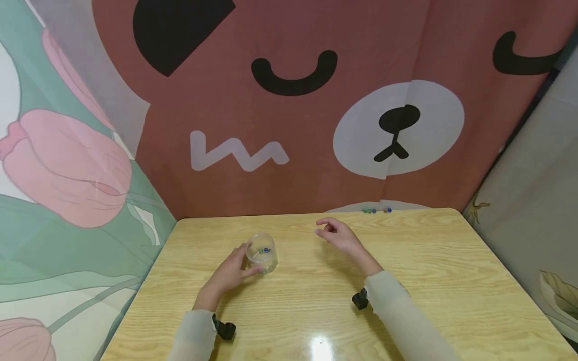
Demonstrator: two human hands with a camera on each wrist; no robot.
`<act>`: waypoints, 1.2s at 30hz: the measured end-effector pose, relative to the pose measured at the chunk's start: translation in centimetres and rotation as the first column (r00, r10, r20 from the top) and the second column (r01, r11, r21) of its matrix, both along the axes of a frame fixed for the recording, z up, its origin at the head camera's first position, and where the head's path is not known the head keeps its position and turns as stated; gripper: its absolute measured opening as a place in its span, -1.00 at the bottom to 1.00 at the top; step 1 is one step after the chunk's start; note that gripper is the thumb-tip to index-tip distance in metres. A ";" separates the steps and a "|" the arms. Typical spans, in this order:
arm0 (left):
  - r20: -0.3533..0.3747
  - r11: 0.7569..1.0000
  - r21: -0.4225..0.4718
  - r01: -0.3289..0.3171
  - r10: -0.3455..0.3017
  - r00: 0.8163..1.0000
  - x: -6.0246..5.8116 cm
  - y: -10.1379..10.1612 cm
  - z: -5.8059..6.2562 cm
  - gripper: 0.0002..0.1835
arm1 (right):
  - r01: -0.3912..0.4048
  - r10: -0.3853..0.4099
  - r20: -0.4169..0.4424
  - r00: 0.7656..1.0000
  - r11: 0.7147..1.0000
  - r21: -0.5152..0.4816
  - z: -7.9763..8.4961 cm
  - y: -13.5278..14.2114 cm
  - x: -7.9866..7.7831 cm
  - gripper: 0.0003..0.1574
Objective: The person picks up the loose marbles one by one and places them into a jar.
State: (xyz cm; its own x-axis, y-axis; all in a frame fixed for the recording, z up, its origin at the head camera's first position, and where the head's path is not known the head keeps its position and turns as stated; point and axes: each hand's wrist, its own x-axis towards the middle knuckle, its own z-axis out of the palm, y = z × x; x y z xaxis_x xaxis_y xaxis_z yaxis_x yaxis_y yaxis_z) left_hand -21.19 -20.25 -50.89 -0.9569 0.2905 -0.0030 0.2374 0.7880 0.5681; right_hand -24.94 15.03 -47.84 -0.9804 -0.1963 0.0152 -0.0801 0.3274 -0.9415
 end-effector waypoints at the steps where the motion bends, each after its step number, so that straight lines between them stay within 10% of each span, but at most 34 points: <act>1: 0.004 1.000 -0.002 0.000 0.000 1.000 0.0 0.0 0.1 0.05 | 0.002 -0.002 0.002 1.000 1.000 0.003 0.0 0.4 0.0 -0.53; 36: 0.031 1.000 0.000 -0.008 0.008 0.999 0.0 -0.3 0.1 0.10 | 0.161 -0.168 0.021 0.986 0.968 0.194 -1.3 13.4 -0.4 -0.21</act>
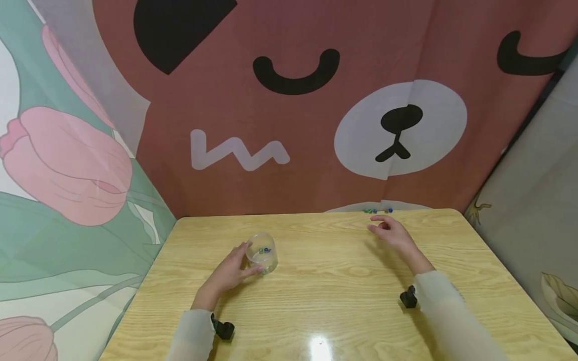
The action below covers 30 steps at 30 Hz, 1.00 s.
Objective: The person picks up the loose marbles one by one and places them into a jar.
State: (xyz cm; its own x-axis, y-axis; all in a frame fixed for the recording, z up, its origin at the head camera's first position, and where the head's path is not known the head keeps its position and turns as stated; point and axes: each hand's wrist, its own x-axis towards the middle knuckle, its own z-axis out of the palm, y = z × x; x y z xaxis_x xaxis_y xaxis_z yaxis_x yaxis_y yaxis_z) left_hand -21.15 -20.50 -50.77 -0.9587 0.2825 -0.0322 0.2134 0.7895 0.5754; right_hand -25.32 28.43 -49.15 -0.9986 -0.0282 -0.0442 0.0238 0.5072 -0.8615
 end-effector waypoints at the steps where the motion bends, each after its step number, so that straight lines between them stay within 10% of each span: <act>1: 0.005 1.000 0.000 -0.002 0.002 1.000 0.0 0.0 0.0 0.10 | 0.005 -0.005 0.002 1.000 1.000 0.005 0.0 0.2 0.0 -0.21; 30: -0.019 1.000 0.011 0.017 -0.017 1.000 0.0 -0.4 0.0 0.09 | 0.216 -0.220 0.081 0.972 0.975 0.058 -1.4 5.0 -3.0 0.01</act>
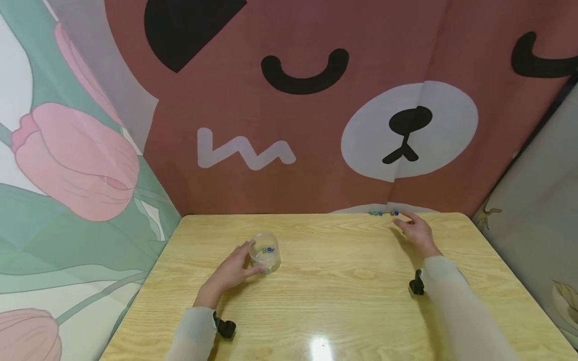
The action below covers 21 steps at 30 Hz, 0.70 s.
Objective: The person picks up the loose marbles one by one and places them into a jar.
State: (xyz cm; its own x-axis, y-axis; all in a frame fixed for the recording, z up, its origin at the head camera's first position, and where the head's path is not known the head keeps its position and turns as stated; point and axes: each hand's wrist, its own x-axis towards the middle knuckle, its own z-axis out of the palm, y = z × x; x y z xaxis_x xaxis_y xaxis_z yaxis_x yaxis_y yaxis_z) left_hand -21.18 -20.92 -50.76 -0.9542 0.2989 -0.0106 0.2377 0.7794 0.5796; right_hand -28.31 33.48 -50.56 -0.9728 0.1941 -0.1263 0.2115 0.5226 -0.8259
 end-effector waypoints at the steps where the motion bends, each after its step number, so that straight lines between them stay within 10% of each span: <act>1: -0.003 1.000 0.003 0.001 -0.001 1.000 0.0 0.0 0.0 0.09 | 0.009 -0.009 -0.004 1.000 1.000 0.019 -0.1 0.0 -0.2 0.01; 21: -0.012 1.000 -0.008 -0.006 0.006 1.000 -0.1 -0.3 -0.1 0.08 | 0.206 -0.228 0.084 0.970 0.955 0.212 -1.2 -1.6 -3.3 -0.21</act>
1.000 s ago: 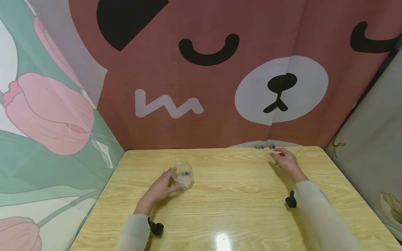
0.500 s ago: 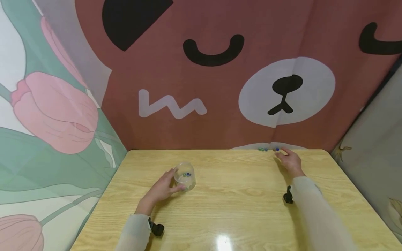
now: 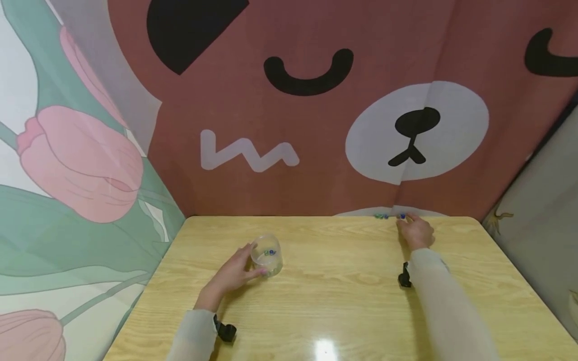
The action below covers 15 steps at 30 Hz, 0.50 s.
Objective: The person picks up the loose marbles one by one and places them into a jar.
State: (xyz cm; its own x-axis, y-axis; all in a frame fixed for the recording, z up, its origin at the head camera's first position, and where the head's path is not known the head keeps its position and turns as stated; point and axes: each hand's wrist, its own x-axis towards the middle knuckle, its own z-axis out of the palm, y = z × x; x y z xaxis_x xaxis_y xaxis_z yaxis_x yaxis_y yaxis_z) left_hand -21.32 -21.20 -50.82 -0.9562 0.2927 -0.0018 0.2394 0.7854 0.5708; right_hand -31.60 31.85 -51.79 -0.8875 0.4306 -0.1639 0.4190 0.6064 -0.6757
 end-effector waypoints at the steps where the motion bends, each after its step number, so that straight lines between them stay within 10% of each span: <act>1: 0.000 1.000 -0.003 0.001 -0.001 1.000 0.0 0.0 0.0 0.08 | 0.001 -0.001 0.011 1.000 1.000 0.015 -0.1 0.0 -0.1 -0.21; 15: -0.016 1.000 -0.001 0.009 -0.009 1.000 -0.1 0.0 0.1 0.08 | 0.043 -0.043 0.014 0.999 0.998 0.042 -0.6 -0.3 -0.8 -0.27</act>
